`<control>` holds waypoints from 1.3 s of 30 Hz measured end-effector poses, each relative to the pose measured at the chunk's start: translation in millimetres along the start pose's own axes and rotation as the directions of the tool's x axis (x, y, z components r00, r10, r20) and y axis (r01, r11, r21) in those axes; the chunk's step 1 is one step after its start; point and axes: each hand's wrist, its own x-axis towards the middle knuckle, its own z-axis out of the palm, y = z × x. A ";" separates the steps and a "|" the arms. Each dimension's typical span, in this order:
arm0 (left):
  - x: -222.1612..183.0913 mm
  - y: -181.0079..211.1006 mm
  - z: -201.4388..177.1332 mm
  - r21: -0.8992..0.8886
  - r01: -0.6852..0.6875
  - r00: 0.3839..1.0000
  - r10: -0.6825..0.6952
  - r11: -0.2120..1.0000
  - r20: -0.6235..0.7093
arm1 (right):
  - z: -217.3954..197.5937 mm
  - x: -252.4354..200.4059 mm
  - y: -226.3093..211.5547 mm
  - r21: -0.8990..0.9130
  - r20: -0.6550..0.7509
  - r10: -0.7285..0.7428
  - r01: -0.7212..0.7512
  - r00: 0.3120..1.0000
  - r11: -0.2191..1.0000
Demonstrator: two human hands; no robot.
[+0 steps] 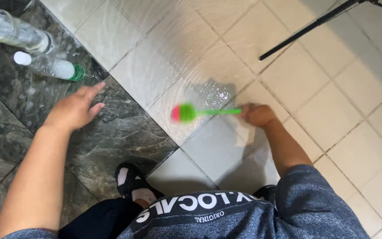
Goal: Cleaning the shower floor using soapy water and a brush, then rinsing it with a shower head.
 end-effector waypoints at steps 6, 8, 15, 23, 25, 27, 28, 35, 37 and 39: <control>-9.8 -6.3 15.4 -0.053 0.038 0.998 -0.035 0.998 0.048 | 45.7 61.0 -11.2 0.737 0.061 0.802 -0.569 0.594 0.365; -8.4 -16.6 28.3 -0.039 0.049 0.995 -0.046 0.998 0.090 | 60.2 58.7 -17.0 0.564 -0.048 0.555 -0.436 0.831 0.701; 1.3 -40.9 57.3 -0.112 -0.006 1.000 0.009 0.994 0.025 | -27.4 42.2 -31.3 0.832 0.240 0.771 -0.534 0.590 0.149; 11.2 -10.6 -14.3 -0.194 0.021 0.999 -0.027 0.981 -0.025 | -31.0 37.4 -11.4 0.276 -0.129 0.241 -0.199 0.962 0.940; 14.1 -10.7 -28.5 -0.210 -0.007 0.997 -0.008 0.978 -0.071 | -24.4 48.4 0.2 0.328 -0.287 0.282 -0.183 0.915 0.927; 16.7 -13.1 -40.4 -0.273 -0.054 0.989 0.014 0.961 -0.146 | 6.0 65.1 0.2 0.507 -0.151 0.725 -0.577 0.672 0.640; 11.9 -9.9 -47.8 -0.277 -0.055 0.991 0.019 0.959 -0.129 | 27.3 65.0 -8.3 0.504 -0.134 0.728 -0.586 0.672 0.634; -32.9 61.3 -89.5 -0.495 -0.174 0.891 -0.077 0.852 -0.447 | -31.2 32.1 -33.4 0.242 0.082 0.323 -0.334 0.943 0.911; -28.0 70.2 -75.9 -0.518 -0.215 0.883 -0.062 0.828 -0.466 | -20.2 27.7 -33.3 0.102 0.097 0.287 -0.296 0.953 0.950; -3.3 63.9 -67.2 -0.517 -0.194 0.876 -0.090 0.834 -0.474 | -10.5 57.3 -37.1 0.599 0.069 0.789 -0.658 0.610 0.456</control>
